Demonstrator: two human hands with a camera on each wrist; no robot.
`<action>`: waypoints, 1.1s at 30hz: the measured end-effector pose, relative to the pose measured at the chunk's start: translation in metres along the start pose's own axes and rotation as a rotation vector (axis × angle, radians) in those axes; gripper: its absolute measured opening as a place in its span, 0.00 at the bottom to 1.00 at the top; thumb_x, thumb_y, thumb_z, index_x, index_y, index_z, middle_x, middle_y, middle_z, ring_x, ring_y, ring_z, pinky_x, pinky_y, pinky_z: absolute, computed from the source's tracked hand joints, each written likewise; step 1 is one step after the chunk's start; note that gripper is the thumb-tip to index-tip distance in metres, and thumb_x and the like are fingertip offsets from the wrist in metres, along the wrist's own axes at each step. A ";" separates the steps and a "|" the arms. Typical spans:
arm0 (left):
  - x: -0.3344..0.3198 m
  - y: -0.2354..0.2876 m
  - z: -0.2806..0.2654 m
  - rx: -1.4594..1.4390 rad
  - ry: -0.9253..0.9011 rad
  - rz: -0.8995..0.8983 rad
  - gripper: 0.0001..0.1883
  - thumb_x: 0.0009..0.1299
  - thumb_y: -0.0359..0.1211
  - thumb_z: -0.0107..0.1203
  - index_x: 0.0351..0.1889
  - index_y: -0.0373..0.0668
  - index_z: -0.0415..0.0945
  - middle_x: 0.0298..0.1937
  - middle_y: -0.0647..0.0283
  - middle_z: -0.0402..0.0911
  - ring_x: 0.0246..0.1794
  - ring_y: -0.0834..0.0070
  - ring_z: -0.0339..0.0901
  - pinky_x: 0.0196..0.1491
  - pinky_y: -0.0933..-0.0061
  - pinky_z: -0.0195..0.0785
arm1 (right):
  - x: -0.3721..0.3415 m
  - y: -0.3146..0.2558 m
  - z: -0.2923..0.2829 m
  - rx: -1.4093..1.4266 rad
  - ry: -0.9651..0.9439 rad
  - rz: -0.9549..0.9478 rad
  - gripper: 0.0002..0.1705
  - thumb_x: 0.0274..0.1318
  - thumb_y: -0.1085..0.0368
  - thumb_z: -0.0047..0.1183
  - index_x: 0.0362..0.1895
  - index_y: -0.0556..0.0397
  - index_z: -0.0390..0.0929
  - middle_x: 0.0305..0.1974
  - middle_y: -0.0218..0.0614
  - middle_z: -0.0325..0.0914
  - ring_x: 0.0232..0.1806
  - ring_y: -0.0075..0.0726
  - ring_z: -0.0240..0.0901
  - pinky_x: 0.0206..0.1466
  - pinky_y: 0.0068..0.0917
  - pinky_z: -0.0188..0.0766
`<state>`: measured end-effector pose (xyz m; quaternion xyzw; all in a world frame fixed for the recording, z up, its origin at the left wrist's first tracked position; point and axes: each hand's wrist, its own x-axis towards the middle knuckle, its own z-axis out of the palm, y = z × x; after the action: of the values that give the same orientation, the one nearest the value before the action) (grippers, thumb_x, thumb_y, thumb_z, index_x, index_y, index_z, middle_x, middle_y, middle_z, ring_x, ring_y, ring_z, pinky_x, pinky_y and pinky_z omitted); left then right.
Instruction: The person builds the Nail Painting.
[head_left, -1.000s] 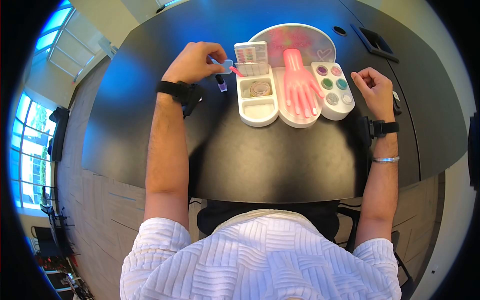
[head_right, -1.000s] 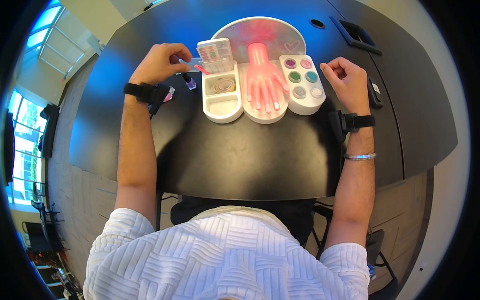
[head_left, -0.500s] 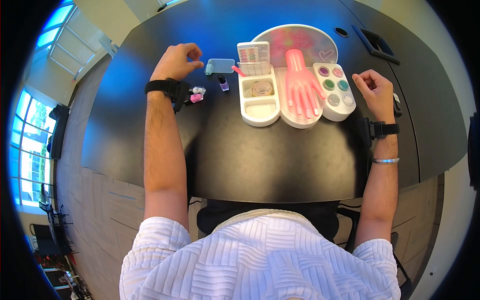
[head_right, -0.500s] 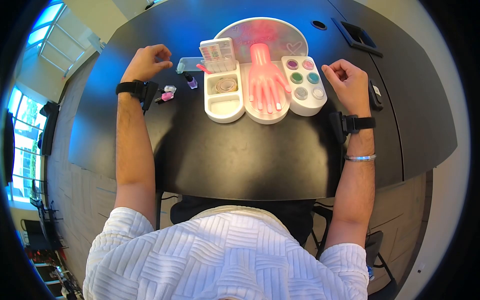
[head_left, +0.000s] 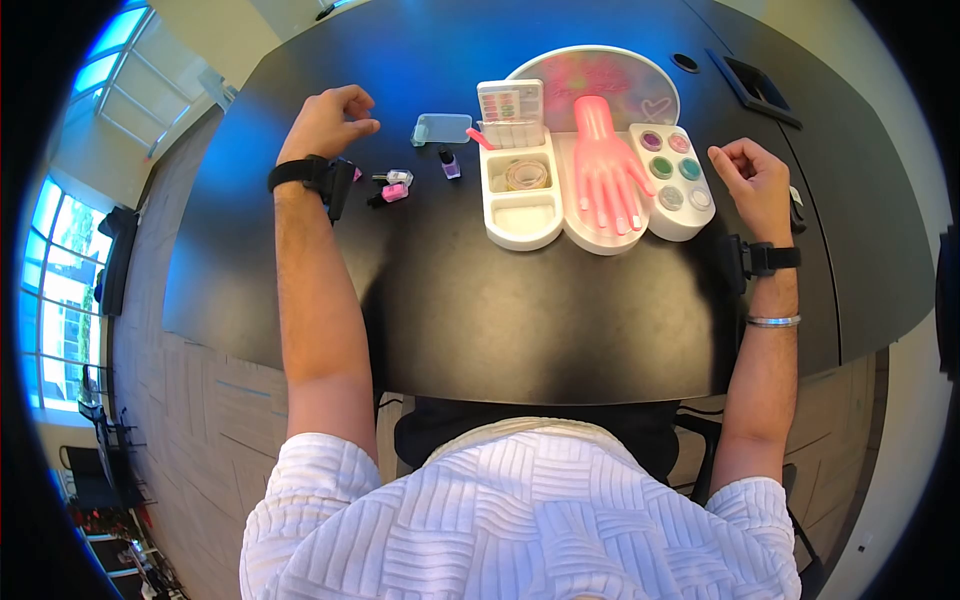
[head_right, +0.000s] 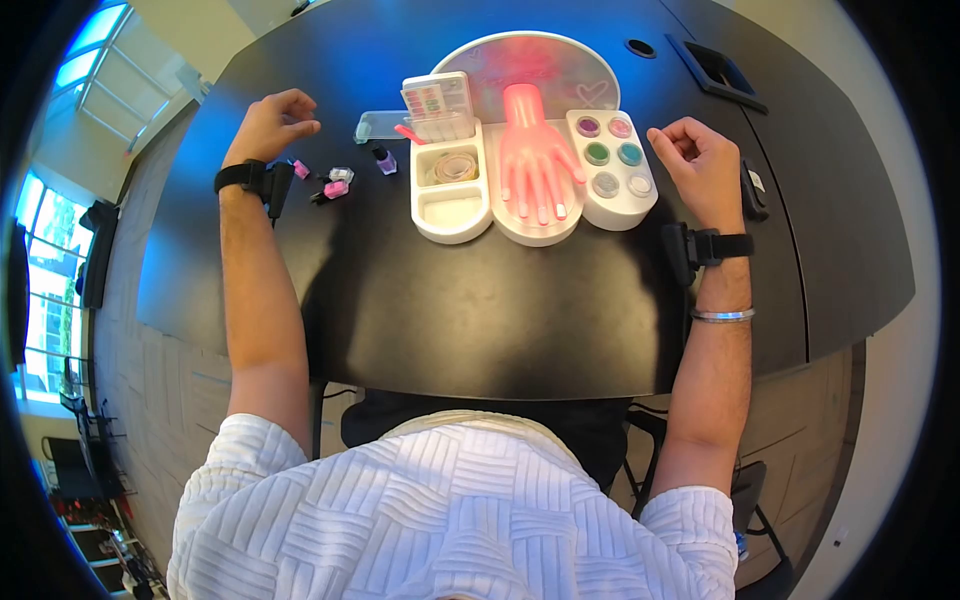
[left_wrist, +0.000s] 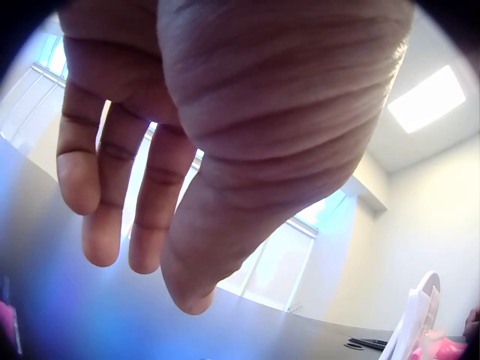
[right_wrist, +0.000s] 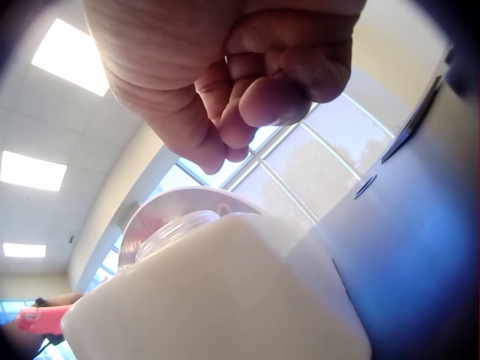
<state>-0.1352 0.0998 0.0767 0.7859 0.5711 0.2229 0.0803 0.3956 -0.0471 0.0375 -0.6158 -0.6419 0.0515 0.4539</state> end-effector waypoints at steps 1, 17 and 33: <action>0.000 0.003 0.001 0.000 0.000 -0.002 0.18 0.67 0.32 0.74 0.52 0.39 0.85 0.43 0.58 0.91 0.42 0.68 0.89 0.50 0.63 0.81 | 0.000 0.001 0.000 0.001 0.003 0.008 0.14 0.66 0.61 0.71 0.33 0.59 0.86 0.22 0.24 0.78 0.26 0.15 0.68 0.32 0.21 0.67; 0.018 0.039 0.084 0.153 -0.083 0.356 0.30 0.66 0.26 0.70 0.68 0.45 0.77 0.62 0.49 0.86 0.65 0.49 0.81 0.69 0.55 0.76 | 0.001 0.003 -0.001 -0.008 0.004 -0.016 0.14 0.65 0.61 0.71 0.33 0.59 0.86 0.22 0.24 0.78 0.26 0.14 0.69 0.32 0.21 0.67; -0.003 0.077 0.015 0.099 0.154 0.406 0.24 0.62 0.36 0.78 0.54 0.41 0.82 0.49 0.56 0.86 0.48 0.57 0.81 0.51 0.57 0.75 | 0.000 0.002 0.000 0.005 -0.007 -0.010 0.14 0.65 0.61 0.71 0.33 0.59 0.86 0.22 0.24 0.78 0.26 0.15 0.69 0.32 0.21 0.67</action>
<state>-0.0626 0.0731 0.0917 0.8685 0.4159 0.2653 -0.0489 0.3970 -0.0461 0.0364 -0.6113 -0.6465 0.0529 0.4533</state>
